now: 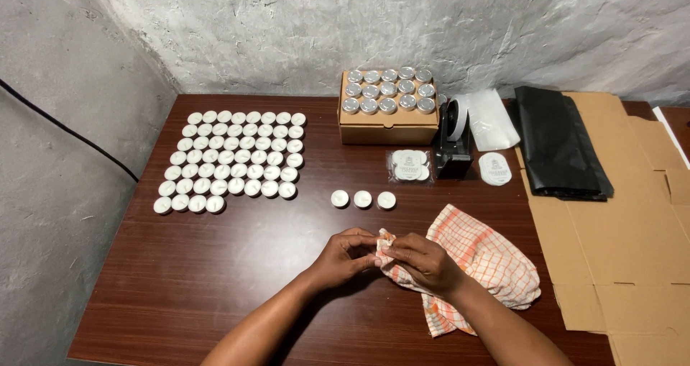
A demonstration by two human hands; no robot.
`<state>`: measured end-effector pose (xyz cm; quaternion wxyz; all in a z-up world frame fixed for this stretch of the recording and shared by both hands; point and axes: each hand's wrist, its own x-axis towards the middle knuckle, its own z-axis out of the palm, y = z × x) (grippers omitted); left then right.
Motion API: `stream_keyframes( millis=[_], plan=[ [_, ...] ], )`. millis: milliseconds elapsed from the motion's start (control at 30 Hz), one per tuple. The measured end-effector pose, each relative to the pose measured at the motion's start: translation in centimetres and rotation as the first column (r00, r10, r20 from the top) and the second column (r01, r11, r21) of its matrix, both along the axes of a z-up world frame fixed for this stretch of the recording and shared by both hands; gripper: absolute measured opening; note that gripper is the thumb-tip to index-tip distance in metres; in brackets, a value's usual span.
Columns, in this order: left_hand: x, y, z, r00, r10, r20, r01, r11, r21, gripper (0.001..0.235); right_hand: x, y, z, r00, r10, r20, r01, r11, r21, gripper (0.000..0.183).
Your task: The person wipes the surface of small white candles with a checkered cloth. They pick up each candle from a grid arrangement on the table, rub it with the cloth, and place it back down. The task is performed repeatedly on multiple candles.
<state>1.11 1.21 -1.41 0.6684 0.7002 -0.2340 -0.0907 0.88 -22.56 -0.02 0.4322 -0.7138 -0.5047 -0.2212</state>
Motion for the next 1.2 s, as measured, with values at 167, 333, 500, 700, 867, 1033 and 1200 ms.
stream_keyframes(
  millis=[167,333,500,700,867,1033,1200],
  plan=[
    [-0.5,-0.6,-0.1,0.998,0.006,-0.067,-0.011,0.997,-0.073,0.046,-0.1,0.4,-1.0,0.983,-0.083,-0.167,0.096,0.993,0.071,0.023],
    [-0.4,-0.6,-1.7,0.968,-0.036,-0.248,-0.021,0.974,-0.226,0.046,0.2,0.1,-2.0,0.917,-0.146,-0.371,0.201,0.973,0.115,0.016],
    [-0.4,-0.7,-1.4,0.973,-0.053,-0.225,-0.016,0.956,-0.293,0.035,0.5,-0.3,-2.0,0.869,-0.130,-0.477,0.215,0.968,0.128,0.018],
    [-0.6,-0.6,1.0,0.999,-0.010,-0.047,0.001,0.981,-0.196,0.039,0.6,-0.4,-2.1,0.854,-0.138,-0.502,0.218,0.970,0.105,0.018],
    [-0.8,-0.9,0.8,0.982,-0.004,-0.189,-0.053,0.954,-0.295,0.043,0.4,-0.2,-2.2,0.861,-0.159,-0.484,0.231,0.968,0.094,0.019],
    [-0.8,-1.3,-0.9,0.949,-0.006,-0.314,-0.115,0.924,-0.364,0.046,0.0,0.1,-2.7,0.883,-0.203,-0.423,0.256,0.964,0.073,0.019],
    [-1.0,-1.4,-0.5,0.923,0.053,-0.382,-0.201,0.912,-0.359,0.046,-0.6,0.9,-1.8,0.935,-0.247,-0.254,0.280,0.955,0.102,0.013]
  ],
)
